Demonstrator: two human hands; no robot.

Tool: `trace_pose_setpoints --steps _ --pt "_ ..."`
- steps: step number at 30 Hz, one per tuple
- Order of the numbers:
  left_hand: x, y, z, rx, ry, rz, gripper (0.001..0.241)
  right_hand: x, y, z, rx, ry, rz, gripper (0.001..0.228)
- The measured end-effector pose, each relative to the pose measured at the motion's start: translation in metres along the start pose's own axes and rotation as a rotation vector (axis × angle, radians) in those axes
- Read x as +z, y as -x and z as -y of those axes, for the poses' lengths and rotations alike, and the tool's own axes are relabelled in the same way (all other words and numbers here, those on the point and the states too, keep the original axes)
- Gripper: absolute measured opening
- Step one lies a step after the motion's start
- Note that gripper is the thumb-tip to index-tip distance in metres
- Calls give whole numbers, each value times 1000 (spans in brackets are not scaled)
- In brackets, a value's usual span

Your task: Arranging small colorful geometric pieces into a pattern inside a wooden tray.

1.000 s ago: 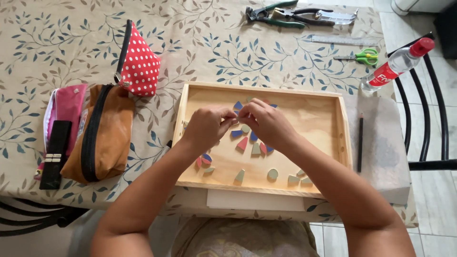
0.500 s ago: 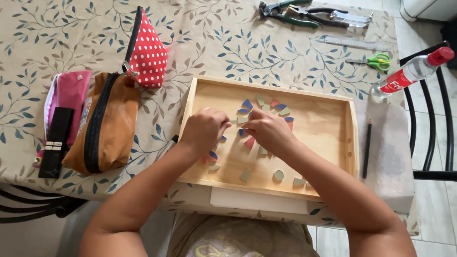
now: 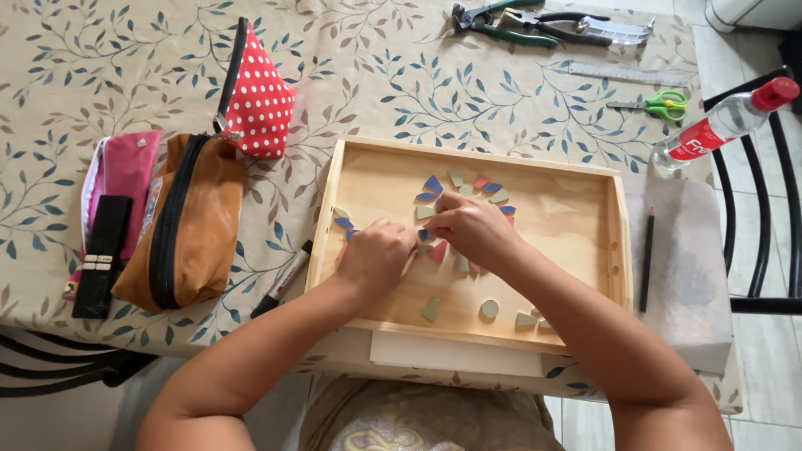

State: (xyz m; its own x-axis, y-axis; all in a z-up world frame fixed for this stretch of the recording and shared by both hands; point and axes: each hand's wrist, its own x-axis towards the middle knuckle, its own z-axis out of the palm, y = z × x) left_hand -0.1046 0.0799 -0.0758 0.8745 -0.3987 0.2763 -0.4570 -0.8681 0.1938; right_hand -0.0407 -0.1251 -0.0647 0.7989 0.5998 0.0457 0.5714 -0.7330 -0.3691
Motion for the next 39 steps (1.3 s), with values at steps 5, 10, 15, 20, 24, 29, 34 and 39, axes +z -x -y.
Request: trace_pose_setpoints --steps 5,10,15,20,24,29,34,39 --pt "15 0 -1 23 -69 -101 16 0 1 -3 0 12 11 9" --pt "8 -1 -5 60 -93 -168 18 2 0 -1 12 5 14 7" --pt "8 -1 -5 66 -40 -154 17 1 -1 0 41 -29 26 9" --pt "7 -1 -9 68 -59 -175 17 1 1 1 36 -26 31 9" --pt "9 -2 -8 76 -52 -180 17 -2 1 3 37 -41 36 9" --pt "9 -2 -8 80 -33 -188 17 -4 1 4 52 -44 47 9" --pt "7 -3 -9 73 -27 -203 17 -10 2 7 65 -86 47 9" --pt "8 -2 -9 84 -17 -194 18 -7 3 2 20 -105 -41 7"
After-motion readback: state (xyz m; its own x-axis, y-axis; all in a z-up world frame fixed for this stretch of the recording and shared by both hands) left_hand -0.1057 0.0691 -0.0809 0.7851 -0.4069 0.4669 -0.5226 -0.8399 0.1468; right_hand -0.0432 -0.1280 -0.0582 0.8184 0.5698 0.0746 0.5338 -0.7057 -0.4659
